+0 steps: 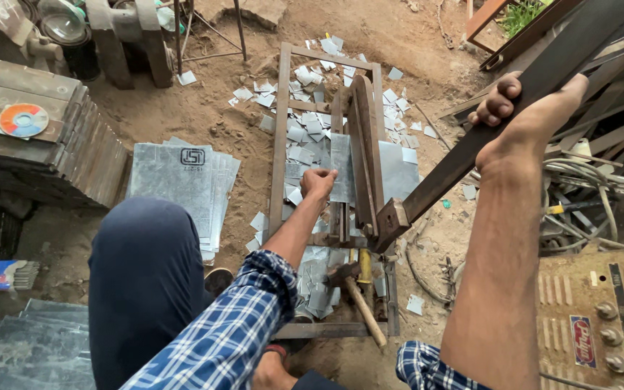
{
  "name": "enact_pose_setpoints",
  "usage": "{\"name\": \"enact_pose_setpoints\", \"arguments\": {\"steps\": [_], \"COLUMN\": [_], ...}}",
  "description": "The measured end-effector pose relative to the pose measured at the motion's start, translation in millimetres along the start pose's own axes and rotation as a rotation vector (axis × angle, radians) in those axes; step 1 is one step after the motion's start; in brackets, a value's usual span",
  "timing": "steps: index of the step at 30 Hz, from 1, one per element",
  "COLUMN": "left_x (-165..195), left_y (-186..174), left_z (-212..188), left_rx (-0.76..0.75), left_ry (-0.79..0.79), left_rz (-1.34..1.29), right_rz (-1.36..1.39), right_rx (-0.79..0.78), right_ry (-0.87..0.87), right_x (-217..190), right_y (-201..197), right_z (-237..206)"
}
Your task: The person sits on the ground and uses a manual shear to cut a rectangular metal sheet into smaller pieces. They then use a sanding disc to smooth the edges of the cut sheet before cutting it again.
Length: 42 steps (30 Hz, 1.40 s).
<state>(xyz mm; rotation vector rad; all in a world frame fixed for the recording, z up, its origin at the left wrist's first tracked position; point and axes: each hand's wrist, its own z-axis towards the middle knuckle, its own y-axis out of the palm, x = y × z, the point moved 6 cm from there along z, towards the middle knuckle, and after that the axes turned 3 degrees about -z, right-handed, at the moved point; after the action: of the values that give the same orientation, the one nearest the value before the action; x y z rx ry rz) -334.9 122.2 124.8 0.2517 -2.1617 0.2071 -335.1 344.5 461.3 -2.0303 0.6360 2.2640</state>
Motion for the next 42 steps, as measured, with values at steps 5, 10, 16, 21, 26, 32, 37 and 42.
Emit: {"name": "enact_pose_setpoints", "arguments": {"steps": [5,10,16,21,26,32,37,42], "left_x": [3,0,1,10,13,13,12,31], "left_y": [-6,-9,-15,-20,-21,-20,-35,-58], "left_z": [0,0,-8,-13,-15,-11,-5,25], "left_rx": [0.046,0.043,0.017,-0.018,-0.012,-0.089,-0.137,-0.202], "left_ry": [0.039,-0.013,-0.062,-0.049,-0.023,0.190,0.384,0.411], "left_rz": [0.130,0.023,0.128,0.162,0.213,0.219,0.286,0.306], "right_rz": [-0.049,-0.199,-0.363,0.201,0.143,-0.082,-0.028,-0.034], "right_rx": [-0.046,-0.077,-0.033,-0.068,0.049,-0.021,0.038,-0.002], "right_ry": [-0.078,-0.561,-0.566,-0.251,-0.071,0.124,0.084,0.044], "right_x": [-23,2,121,49,-31,-25,-19,-19], "right_y": [35,-30,-196,-155,-30,28,15,20], "right_z": [-55,-294,-371,-299,-150,5,12,10]}}
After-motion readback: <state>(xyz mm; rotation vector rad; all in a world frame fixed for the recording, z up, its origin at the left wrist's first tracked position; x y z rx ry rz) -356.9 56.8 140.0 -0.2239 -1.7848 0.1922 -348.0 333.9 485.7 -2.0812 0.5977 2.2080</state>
